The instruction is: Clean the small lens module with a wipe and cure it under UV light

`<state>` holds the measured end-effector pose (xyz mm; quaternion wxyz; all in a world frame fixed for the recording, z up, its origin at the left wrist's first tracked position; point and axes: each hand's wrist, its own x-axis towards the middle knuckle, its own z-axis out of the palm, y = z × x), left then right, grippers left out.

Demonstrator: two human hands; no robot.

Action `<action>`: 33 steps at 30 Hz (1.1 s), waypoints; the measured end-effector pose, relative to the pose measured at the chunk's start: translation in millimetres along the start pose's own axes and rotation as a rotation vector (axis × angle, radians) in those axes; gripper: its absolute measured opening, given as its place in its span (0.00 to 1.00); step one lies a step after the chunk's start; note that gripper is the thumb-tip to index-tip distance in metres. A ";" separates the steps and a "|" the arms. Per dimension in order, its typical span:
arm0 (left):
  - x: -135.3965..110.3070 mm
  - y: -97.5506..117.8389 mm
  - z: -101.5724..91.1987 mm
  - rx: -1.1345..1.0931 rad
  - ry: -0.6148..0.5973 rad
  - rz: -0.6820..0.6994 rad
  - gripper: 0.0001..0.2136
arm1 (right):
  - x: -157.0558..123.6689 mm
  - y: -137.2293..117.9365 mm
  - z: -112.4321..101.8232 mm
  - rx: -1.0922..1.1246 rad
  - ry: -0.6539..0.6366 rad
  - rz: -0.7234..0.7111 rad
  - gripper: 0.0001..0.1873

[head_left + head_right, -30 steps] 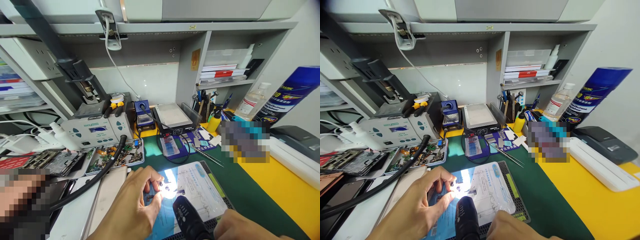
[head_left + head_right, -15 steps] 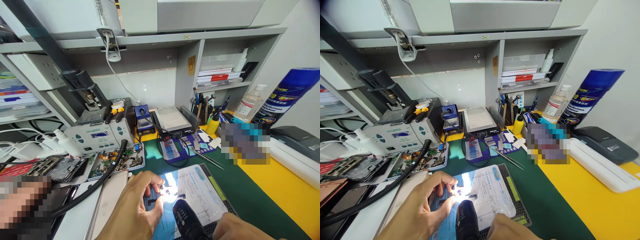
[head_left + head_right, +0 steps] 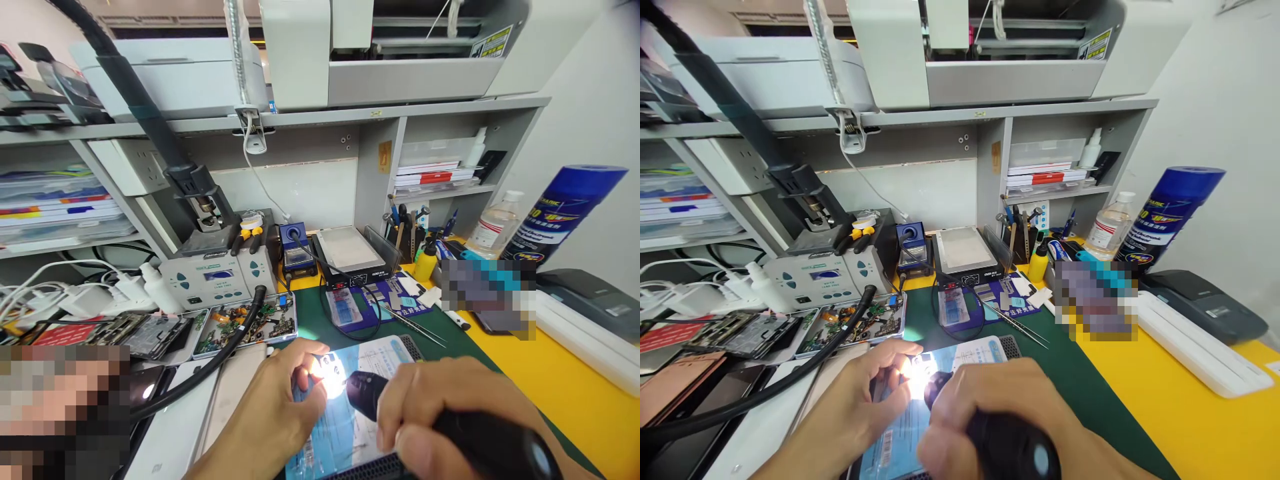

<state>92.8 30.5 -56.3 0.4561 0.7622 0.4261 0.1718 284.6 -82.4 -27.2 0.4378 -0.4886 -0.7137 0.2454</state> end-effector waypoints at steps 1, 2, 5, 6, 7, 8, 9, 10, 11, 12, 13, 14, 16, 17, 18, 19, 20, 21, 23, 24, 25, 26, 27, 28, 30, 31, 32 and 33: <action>-0.5 1.1 -0.7 0.013 -0.010 -0.011 0.17 | 1.7 -1.5 -1.2 0.081 0.036 0.074 0.13; -0.8 2.0 -1.3 0.027 -0.019 -0.015 0.17 | 3.8 -2.0 -2.8 0.173 0.050 0.150 0.14; -0.4 1.9 -2.0 0.055 -0.025 -0.011 0.16 | 11.3 3.4 -7.4 0.401 0.078 0.281 0.20; 0.1 1.3 -1.8 0.060 -0.019 0.001 0.15 | 13.8 7.0 -8.2 0.438 0.121 0.293 0.21; 0.6 0.5 -1.5 0.060 -0.010 0.015 0.15 | 16.1 11.1 -8.3 0.460 0.171 0.292 0.22; 0.9 -0.2 -1.1 0.060 -0.001 0.024 0.15 | 18.1 15.4 -7.9 0.478 0.217 0.290 0.23; 1.2 -0.5 -0.9 0.062 0.003 0.027 0.16 | 19.8 19.5 -7.2 0.496 0.260 0.286 0.24; 1.2 -0.2 -0.7 0.066 0.004 0.022 0.16 | 21.3 23.2 -6.3 0.511 0.299 0.280 0.25; 0.9 0.5 -0.7 0.071 0.003 0.008 0.17 | 22.7 26.4 -5.5 0.523 0.338 0.273 0.26; 0.5 1.7 -0.8 0.079 0.001 -0.008 0.18 | 23.9 29.0 -4.8 0.530 0.376 0.272 0.26; 0.0 3.1 -0.9 0.086 -0.002 -0.027 0.18 | 25.1 31.0 -4.4 0.535 0.410 0.280 0.26; -0.6 4.4 -1.0 0.087 -0.002 -0.040 0.18 | 26.2 32.6 -4.3 0.538 0.437 0.299 0.26; -1.6 6.0 -0.9 0.078 0.008 -0.044 0.18 | 27.7 34.9 -4.4 0.547 0.463 0.349 0.24; -1.9 6.1 -0.8 0.066 0.014 -0.047 0.18 | 28.1 35.9 -4.4 0.552 0.467 0.373 0.23; -2.1 5.8 -0.5 0.052 0.015 -0.051 0.18 | 28.3 36.7 -4.2 0.557 0.467 0.390 0.22; -2.1 5.4 -0.3 0.038 0.013 -0.058 0.18 | 28.1 37.4 -3.6 0.563 0.464 0.397 0.21; -2.1 5.0 -0.1 0.031 0.009 -0.062 0.18 | 27.7 37.8 -2.7 0.566 0.459 0.396 0.21; -2.0 4.8 -0.1 0.028 0.004 -0.070 0.18 | 27.0 37.9 -1.5 0.564 0.450 0.391 0.21; -1.6 5.5 -0.4 0.040 0.000 -0.077 0.19 | 25.6 36.8 0.9 0.546 0.433 0.384 0.21; -1.4 6.5 -0.8 0.051 -0.003 -0.076 0.19 | 25.0 35.7 1.9 0.533 0.428 0.380 0.21; -1.0 7.8 -1.2 0.064 -0.009 -0.077 0.19 | 24.6 34.3 2.5 0.519 0.425 0.377 0.21; -0.7 9.4 -1.5 0.074 -0.017 -0.080 0.19 | 24.5 32.8 2.8 0.509 0.425 0.372 0.21; -0.4 10.9 -1.9 0.080 -0.027 -0.082 0.19 | 24.7 31.2 2.7 0.501 0.427 0.366 0.21; -0.1 12.4 -2.1 0.078 -0.038 -0.076 0.19 | 25.1 29.7 2.4 0.492 0.429 0.357 0.21; 0.4 14.4 -2.3 0.064 -0.051 -0.046 0.18 | 26.3 27.0 1.4 0.460 0.422 0.341 0.21; 0.5 14.9 -2.1 0.063 -0.050 -0.025 0.17 | 27.0 25.8 0.9 0.437 0.417 0.334 0.21; 0.7 14.9 -1.9 0.068 -0.049 -0.007 0.17 | 27.4 24.6 0.6 0.412 0.408 0.327 0.21; 0.8 14.7 -1.7 0.079 -0.048 0.001 0.16 | 27.7 23.5 0.3 0.388 0.399 0.323 0.21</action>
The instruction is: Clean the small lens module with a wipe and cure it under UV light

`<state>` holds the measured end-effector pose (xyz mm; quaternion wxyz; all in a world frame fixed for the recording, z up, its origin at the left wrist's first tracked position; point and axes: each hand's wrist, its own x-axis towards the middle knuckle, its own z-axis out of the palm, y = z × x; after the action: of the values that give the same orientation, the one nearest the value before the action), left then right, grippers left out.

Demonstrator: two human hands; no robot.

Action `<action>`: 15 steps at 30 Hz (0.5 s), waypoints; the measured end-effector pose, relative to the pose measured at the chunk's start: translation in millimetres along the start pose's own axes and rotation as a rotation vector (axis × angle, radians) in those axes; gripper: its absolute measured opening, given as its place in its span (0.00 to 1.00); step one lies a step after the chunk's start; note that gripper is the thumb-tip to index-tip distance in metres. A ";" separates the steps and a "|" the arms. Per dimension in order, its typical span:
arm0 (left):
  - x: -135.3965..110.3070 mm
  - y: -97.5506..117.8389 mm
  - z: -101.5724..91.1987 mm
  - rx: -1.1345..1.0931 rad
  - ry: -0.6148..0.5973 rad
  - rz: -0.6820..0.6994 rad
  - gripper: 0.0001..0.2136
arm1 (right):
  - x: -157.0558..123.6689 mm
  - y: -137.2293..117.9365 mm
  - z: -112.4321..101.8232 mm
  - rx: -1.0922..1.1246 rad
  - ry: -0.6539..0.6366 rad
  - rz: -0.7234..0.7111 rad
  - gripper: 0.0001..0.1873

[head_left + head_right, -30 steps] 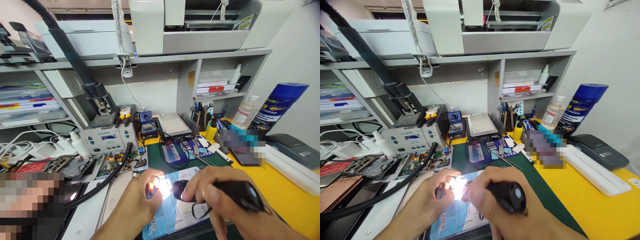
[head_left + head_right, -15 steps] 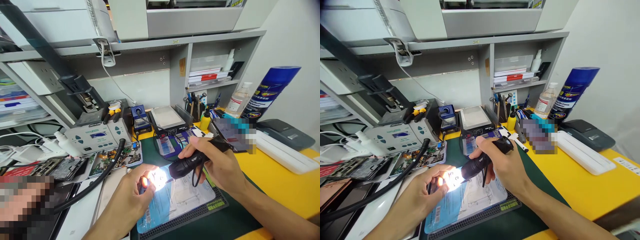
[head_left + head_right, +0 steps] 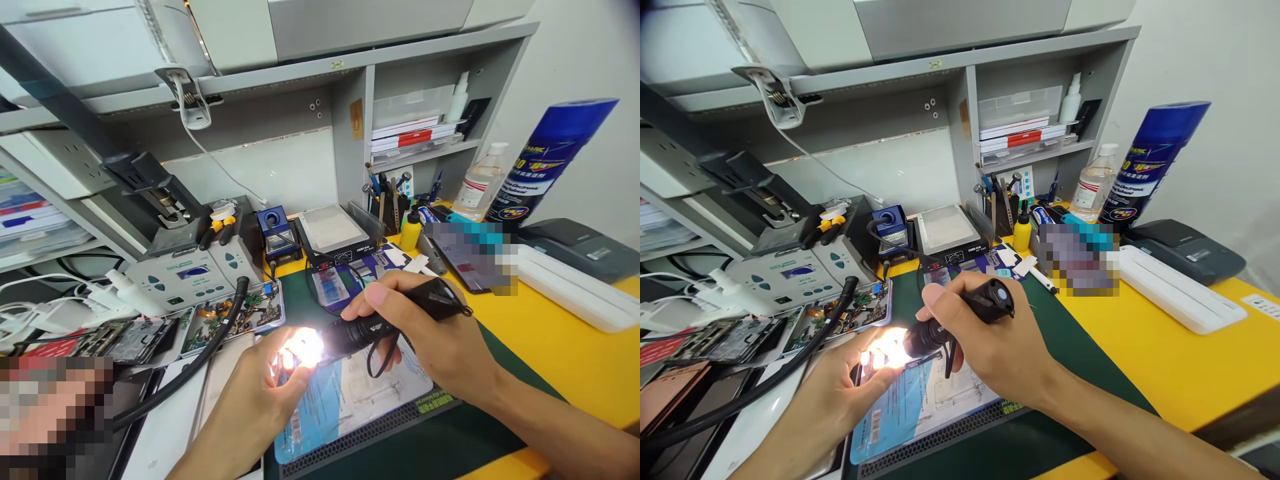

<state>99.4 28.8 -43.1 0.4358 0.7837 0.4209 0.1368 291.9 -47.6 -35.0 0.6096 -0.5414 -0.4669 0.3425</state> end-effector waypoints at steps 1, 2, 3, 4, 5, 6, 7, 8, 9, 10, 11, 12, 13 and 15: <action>0.1 -0.3 0.3 0.014 0.001 -0.001 0.16 | -0.3 -0.9 0.2 -0.021 -0.008 -0.008 0.20; 0.2 -0.7 0.6 0.025 0.003 0.000 0.16 | -0.8 -1.7 0.4 -0.035 -0.015 -0.014 0.20; 0.2 -1.0 0.9 0.026 0.003 -0.001 0.16 | -1.5 -2.3 0.5 -0.043 -0.020 -0.020 0.19; 0.2 -1.0 1.2 0.017 -0.002 0.000 0.16 | -2.3 -2.8 0.6 -0.047 -0.024 -0.027 0.19; 0.1 -0.8 1.3 0.006 -0.009 -0.001 0.16 | -3.0 -3.2 0.7 -0.048 -0.024 -0.032 0.19; -0.1 -0.4 1.4 -0.008 -0.015 -0.009 0.15 | -3.7 -3.5 0.8 -0.050 -0.023 -0.040 0.19; -0.4 0.2 1.3 -0.025 -0.025 -0.018 0.16 | -4.2 -3.8 0.8 -0.053 -0.021 -0.049 0.18; -0.7 0.7 1.2 -0.040 -0.033 -0.030 0.16 | -4.6 -4.0 0.7 -0.057 -0.018 -0.058 0.18; -1.0 1.1 1.0 -0.051 -0.040 -0.039 0.15 | -4.8 -4.1 0.6 -0.066 -0.014 -0.068 0.18; -1.3 1.2 0.7 -0.055 -0.044 -0.041 0.15 | -4.9 -4.1 0.4 -0.077 -0.012 -0.081 0.18; -1.5 0.8 0.4 -0.055 -0.045 -0.042 0.14 | -4.9 -4.0 0.0 -0.091 -0.011 -0.099 0.18; -1.4 -0.1 0.1 -0.050 -0.046 -0.043 0.14 | -4.9 -3.8 -0.4 -0.104 -0.012 -0.119 0.17; -1.2 -1.5 -0.1 -0.042 -0.046 -0.042 0.13 | -5.0 -3.6 -0.9 -0.116 -0.013 -0.138 0.17; -0.1 -5.3 -0.4 -0.037 -0.042 -0.029 0.13 | -5.4 -3.3 -1.7 -0.131 -0.016 -0.179 0.15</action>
<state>96.3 30.3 -47.2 0.4609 0.7719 0.4205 0.1219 291.4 -53.8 -32.8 0.5973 -0.5335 -0.5397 0.2594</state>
